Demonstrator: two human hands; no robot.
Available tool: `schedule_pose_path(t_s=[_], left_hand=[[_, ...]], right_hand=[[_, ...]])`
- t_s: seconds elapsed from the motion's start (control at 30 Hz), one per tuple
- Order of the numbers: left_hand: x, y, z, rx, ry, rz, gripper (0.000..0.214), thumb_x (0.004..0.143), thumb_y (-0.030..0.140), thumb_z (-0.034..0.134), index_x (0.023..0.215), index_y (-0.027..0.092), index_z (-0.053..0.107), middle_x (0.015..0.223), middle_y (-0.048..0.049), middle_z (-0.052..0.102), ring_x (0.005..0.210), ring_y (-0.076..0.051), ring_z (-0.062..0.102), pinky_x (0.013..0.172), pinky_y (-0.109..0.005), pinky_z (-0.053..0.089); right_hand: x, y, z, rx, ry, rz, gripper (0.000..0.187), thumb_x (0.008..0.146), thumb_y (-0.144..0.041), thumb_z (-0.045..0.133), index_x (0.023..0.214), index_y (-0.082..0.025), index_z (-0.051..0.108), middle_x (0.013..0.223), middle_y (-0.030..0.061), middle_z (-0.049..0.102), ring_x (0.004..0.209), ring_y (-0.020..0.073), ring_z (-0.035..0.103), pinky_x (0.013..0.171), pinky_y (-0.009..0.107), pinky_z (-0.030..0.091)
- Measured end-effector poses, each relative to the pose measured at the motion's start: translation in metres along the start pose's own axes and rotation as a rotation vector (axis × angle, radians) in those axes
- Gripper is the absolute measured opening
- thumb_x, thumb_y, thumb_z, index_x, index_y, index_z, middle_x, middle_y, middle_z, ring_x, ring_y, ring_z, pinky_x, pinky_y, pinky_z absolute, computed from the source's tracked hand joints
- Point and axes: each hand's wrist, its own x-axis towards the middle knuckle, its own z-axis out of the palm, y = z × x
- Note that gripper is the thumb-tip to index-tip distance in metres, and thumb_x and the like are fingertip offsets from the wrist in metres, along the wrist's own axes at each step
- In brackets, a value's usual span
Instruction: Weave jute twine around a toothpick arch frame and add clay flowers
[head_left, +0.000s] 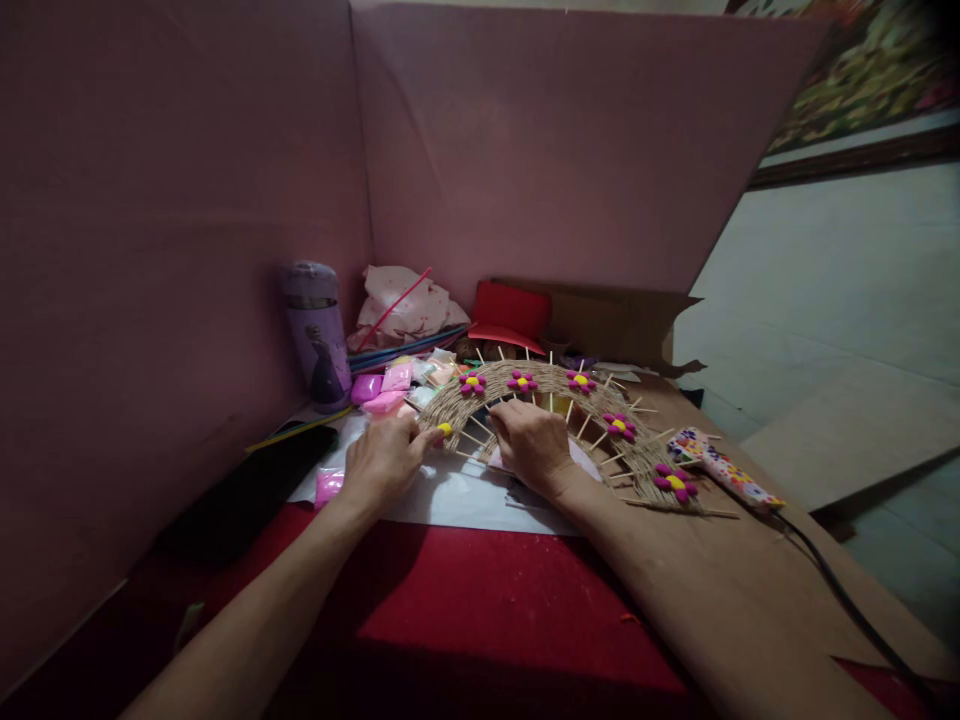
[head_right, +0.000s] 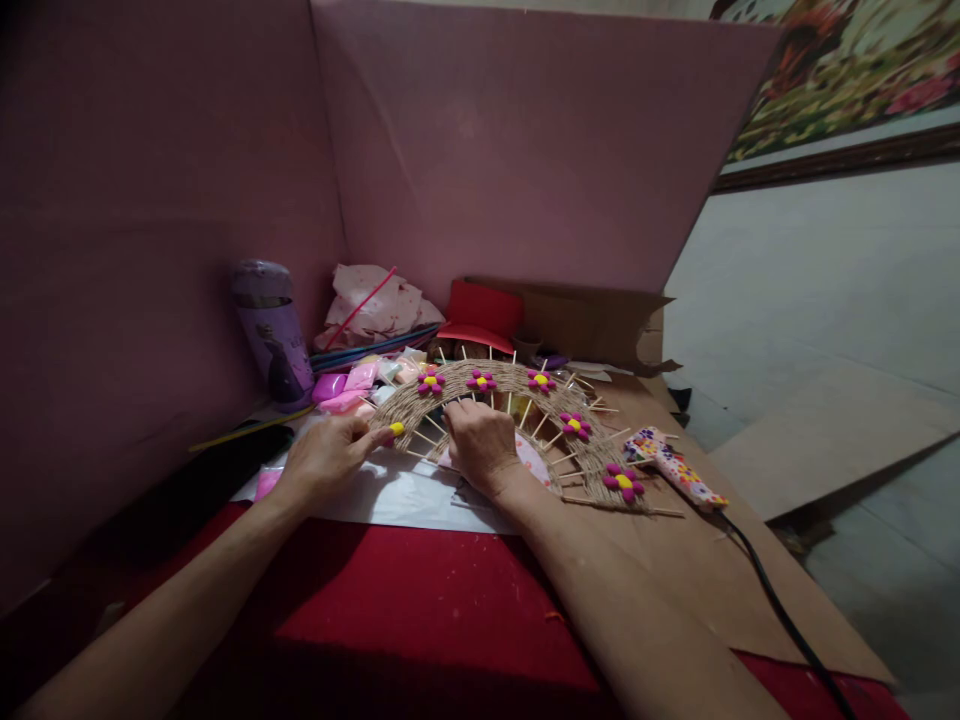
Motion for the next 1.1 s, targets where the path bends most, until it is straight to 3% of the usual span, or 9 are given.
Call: schedule_pose_path(t_s=[0.13, 0.3, 0.5, 0.73, 1.1], left_hand=[[0.000, 0.000, 0.001, -0.017, 0.052, 0.005, 0.043, 0.080, 0.058, 0.042, 0.078, 0.023, 0.066, 0.071, -0.0057, 0.064, 0.067, -0.020, 0.057, 0.052, -0.027, 0.026], [0.004, -0.004, 0.000, -0.102, 0.024, 0.009, 0.043, 0.084, 0.051, 0.038, 0.074, 0.022, 0.067, 0.066, -0.0042, 0.062, 0.061, -0.017, 0.055, 0.051, -0.027, 0.025], [0.004, -0.005, 0.001, -0.126, 0.025, 0.000, 0.037, 0.079, 0.052, 0.046, 0.080, 0.024, 0.069, 0.063, -0.0023, 0.059, 0.059, -0.016, 0.053, 0.051, -0.027, 0.025], [0.005, -0.007, -0.002, -0.172, -0.010, -0.016, 0.049, 0.071, 0.066, 0.048, 0.065, 0.022, 0.065, 0.057, -0.0019, 0.056, 0.056, -0.016, 0.051, 0.049, -0.027, 0.024], [0.008, -0.011, 0.000, -0.160, -0.015, -0.014, 0.044, 0.067, 0.063, 0.056, 0.055, 0.021, 0.057, 0.053, 0.0002, 0.054, 0.053, -0.014, 0.050, 0.048, -0.028, 0.025]], right_hand=[[0.000, 0.000, 0.000, -0.007, -0.003, 0.000, 0.018, 0.087, -0.023, 0.047, 0.082, -0.018, 0.063, 0.077, 0.0035, 0.066, 0.066, 0.0130, 0.055, 0.055, 0.028, 0.024], [0.000, 0.000, 0.000, -0.007, -0.006, 0.003, 0.019, 0.088, -0.024, 0.046, 0.082, -0.018, 0.063, 0.077, 0.0030, 0.066, 0.067, 0.0132, 0.056, 0.055, 0.028, 0.024], [0.000, 0.000, -0.001, -0.018, -0.014, 0.002, 0.018, 0.088, -0.024, 0.047, 0.083, -0.018, 0.063, 0.078, 0.0030, 0.066, 0.068, 0.0135, 0.056, 0.055, 0.028, 0.024], [0.000, 0.000, -0.001, -0.004, -0.002, -0.005, 0.019, 0.088, -0.023, 0.046, 0.082, -0.018, 0.063, 0.076, 0.0033, 0.065, 0.066, 0.0128, 0.054, 0.055, 0.029, 0.024], [0.001, -0.001, -0.001, 0.007, -0.002, 0.001, 0.017, 0.087, -0.022, 0.047, 0.081, -0.018, 0.063, 0.076, 0.0035, 0.065, 0.066, 0.0126, 0.054, 0.055, 0.029, 0.025]])
